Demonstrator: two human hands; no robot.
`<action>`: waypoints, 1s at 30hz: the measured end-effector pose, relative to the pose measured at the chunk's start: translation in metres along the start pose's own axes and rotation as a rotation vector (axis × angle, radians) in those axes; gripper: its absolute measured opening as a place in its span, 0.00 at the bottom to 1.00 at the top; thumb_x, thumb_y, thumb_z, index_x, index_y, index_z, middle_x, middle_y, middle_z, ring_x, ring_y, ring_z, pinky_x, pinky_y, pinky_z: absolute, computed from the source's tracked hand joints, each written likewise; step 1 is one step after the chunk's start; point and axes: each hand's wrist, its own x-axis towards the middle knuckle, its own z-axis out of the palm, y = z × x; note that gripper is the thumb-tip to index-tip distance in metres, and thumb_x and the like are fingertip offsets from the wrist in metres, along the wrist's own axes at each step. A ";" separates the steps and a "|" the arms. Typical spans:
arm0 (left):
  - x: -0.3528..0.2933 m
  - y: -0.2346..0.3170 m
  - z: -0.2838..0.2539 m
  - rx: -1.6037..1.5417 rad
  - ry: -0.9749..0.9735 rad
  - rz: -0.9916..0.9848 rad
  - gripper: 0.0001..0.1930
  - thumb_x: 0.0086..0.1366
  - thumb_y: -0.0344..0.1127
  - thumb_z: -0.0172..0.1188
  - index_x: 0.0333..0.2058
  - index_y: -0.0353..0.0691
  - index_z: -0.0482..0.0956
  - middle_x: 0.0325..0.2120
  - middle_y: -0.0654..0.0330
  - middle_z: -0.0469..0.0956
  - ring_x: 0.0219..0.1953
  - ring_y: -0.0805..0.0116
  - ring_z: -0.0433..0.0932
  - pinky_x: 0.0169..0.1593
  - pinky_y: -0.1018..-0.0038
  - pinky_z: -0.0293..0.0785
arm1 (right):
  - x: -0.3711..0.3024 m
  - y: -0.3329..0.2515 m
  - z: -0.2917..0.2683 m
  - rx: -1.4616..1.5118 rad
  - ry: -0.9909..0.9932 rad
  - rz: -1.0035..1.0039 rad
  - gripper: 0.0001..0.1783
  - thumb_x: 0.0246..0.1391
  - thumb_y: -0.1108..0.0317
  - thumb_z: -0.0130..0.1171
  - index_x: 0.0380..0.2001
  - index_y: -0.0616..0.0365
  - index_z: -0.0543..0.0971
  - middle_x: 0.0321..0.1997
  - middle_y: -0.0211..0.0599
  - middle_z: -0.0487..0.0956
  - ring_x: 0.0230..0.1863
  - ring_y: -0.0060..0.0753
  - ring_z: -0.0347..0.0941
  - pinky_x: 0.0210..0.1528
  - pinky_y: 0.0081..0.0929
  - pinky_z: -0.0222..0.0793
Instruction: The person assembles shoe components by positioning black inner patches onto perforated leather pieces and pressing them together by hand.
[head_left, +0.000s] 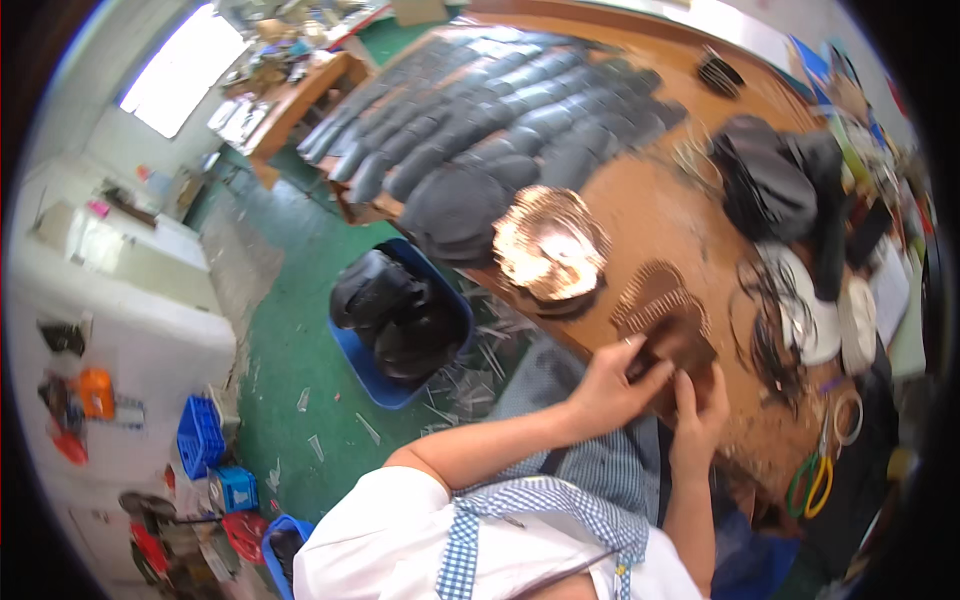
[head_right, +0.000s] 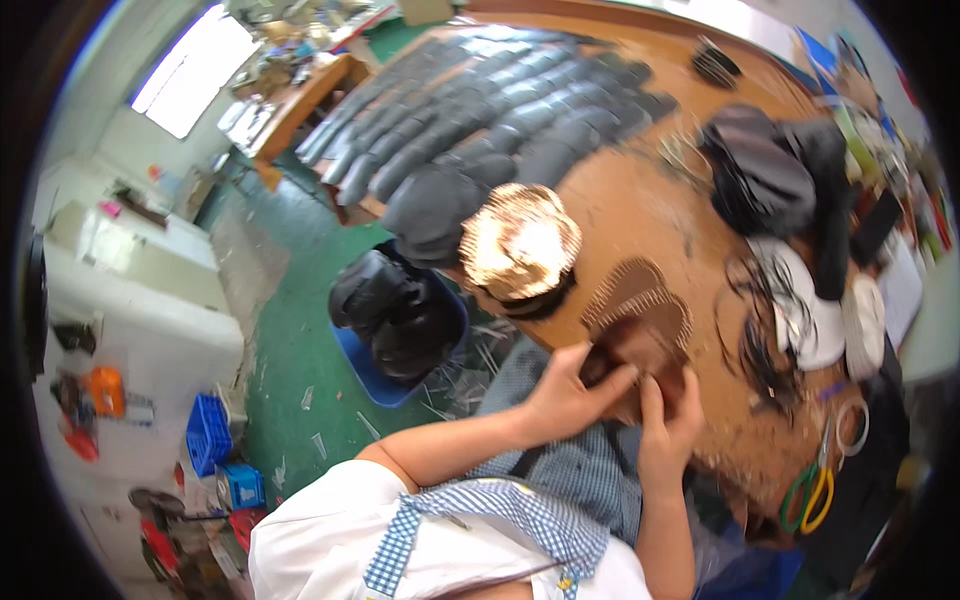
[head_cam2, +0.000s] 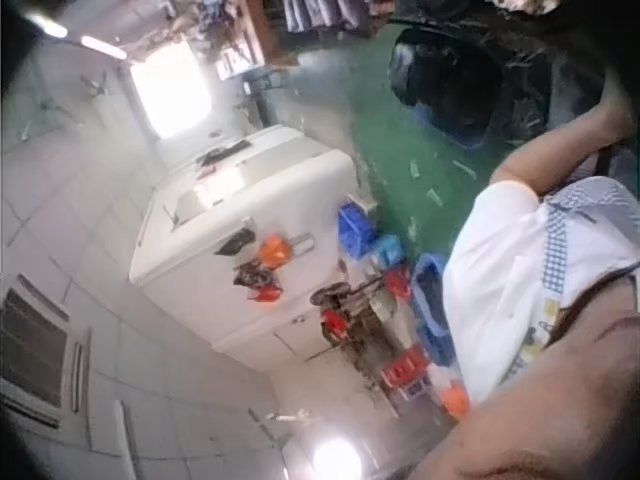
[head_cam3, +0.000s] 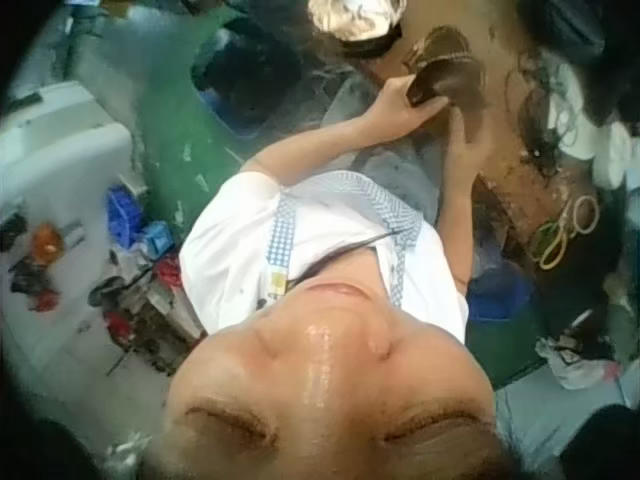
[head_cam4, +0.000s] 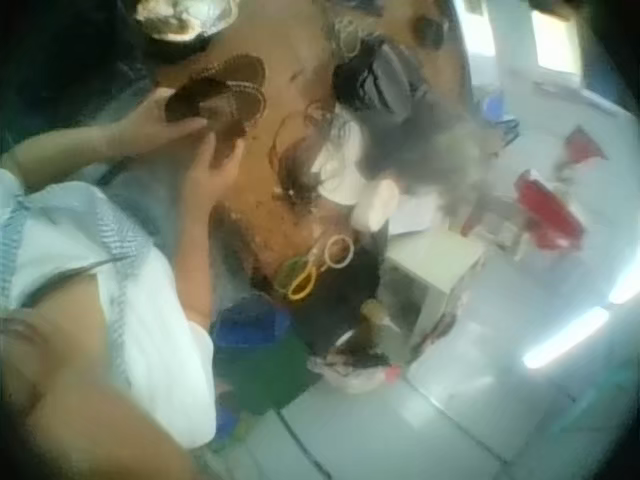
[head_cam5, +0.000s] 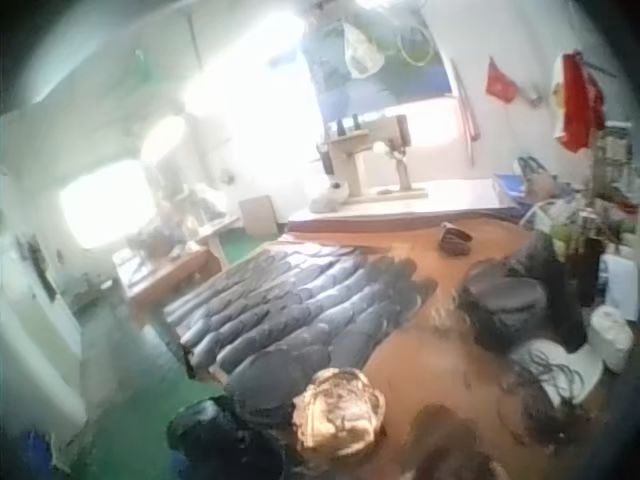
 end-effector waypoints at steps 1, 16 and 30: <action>0.003 0.009 -0.005 -0.009 -0.021 -0.088 0.12 0.62 0.29 0.64 0.41 0.28 0.75 0.32 0.60 0.80 0.34 0.78 0.75 0.37 0.78 0.74 | 0.003 -0.003 0.004 0.085 -0.007 0.037 0.16 0.63 0.69 0.55 0.51 0.66 0.72 0.44 0.34 0.78 0.45 0.21 0.74 0.44 0.19 0.71; 0.009 0.013 -0.015 0.400 -0.103 0.044 0.06 0.61 0.26 0.64 0.35 0.34 0.77 0.26 0.64 0.74 0.23 0.80 0.70 0.27 0.82 0.66 | 0.006 -0.008 0.007 -0.060 0.006 -0.148 0.10 0.61 0.71 0.57 0.41 0.67 0.74 0.29 0.39 0.81 0.29 0.22 0.78 0.30 0.21 0.74; 0.009 0.014 -0.026 0.312 -0.208 -0.036 0.05 0.63 0.28 0.63 0.32 0.34 0.75 0.29 0.66 0.75 0.30 0.81 0.73 0.35 0.83 0.70 | 0.015 -0.005 0.001 -0.062 0.036 -0.125 0.10 0.60 0.72 0.58 0.43 0.65 0.75 0.31 0.39 0.82 0.30 0.24 0.79 0.31 0.21 0.75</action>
